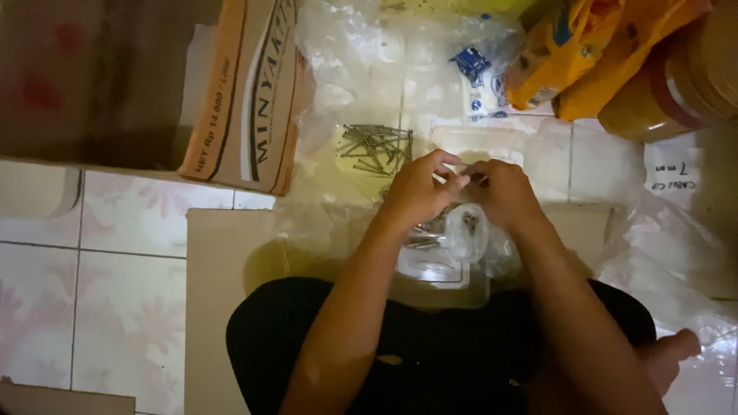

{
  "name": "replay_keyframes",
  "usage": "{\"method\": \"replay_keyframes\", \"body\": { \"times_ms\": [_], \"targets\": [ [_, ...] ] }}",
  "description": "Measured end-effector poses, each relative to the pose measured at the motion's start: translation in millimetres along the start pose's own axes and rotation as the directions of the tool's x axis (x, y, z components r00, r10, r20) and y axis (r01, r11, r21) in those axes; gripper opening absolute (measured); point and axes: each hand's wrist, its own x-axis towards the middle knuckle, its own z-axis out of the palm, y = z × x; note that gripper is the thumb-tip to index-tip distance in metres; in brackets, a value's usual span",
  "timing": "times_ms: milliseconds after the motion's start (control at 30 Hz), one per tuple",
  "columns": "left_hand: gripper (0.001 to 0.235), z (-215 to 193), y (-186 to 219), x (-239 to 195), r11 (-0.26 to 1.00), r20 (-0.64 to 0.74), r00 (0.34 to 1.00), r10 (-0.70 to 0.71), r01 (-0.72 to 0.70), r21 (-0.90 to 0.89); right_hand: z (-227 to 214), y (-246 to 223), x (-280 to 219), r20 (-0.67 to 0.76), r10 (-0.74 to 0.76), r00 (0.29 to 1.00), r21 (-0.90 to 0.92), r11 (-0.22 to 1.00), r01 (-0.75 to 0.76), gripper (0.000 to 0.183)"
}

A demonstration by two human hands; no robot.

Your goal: Assembling plastic cable clips by inserting metal nails into the pre-drilled holes.

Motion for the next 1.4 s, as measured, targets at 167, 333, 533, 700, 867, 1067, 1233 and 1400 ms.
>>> {"method": "replay_keyframes", "body": {
  "times_ms": [167, 333, 533, 700, 867, 1067, 1233, 1400],
  "targets": [
    [0.038, 0.0, 5.3, -4.5, 1.0, -0.02, 1.0, -0.008, 0.008, -0.002, -10.4, -0.6, 2.5, -0.031, -0.006, 0.999, 0.01, 1.0, 0.006, 0.023],
    [0.032, 7.8, 1.4, -0.1, 0.998, -0.023, 1.0, -0.01, 0.011, 0.058, -17.2, -12.5, 13.9, -0.084, -0.045, 0.995, 0.091, 0.994, 0.052, 0.019],
    [0.021, -2.2, 10.5, -0.5, 0.982, -0.347, 0.924, 0.16, -0.185, -0.041, -13.0, -54.9, 26.0, -0.148, -0.293, 0.945, 0.118, 0.943, 0.311, 0.022],
    [0.039, -46.0, 58.1, -48.4, 0.947, -0.261, 0.911, 0.321, -0.304, 0.103, 12.9, -94.9, 34.5, -0.115, -0.353, 0.929, 0.095, 0.927, 0.364, 0.021],
    [0.038, -83.8, 57.7, -62.0, 0.968, -0.207, 0.974, 0.087, -0.035, 0.247, 33.6, -137.9, 40.8, -0.098, -0.411, 0.906, 0.077, 0.905, 0.419, 0.02],
    [0.046, -116.6, 13.7, -49.0, 0.961, -0.491, 0.868, -0.069, 0.189, 0.2, 47.2, -189.4, 46.0, -0.071, -0.521, 0.851, 0.023, 0.852, 0.523, 0.019],
    [0.047, -121.5, -5.2, -48.4, 0.96, -0.64, 0.76, -0.118, 0.251, 0.121, 66.2, -216.8, 65.1, -0.14, -0.588, 0.797, -0.067, 0.808, 0.585, 0.046],
    [0.066, -122.4, -41.4, -33.8, 0.931, -0.669, 0.709, -0.225, 0.36, 0.068, 92.4, -200.2, 104.9, 0.075, -0.605, 0.793, -0.575, 0.623, 0.53, 0.032]
  ]
}}
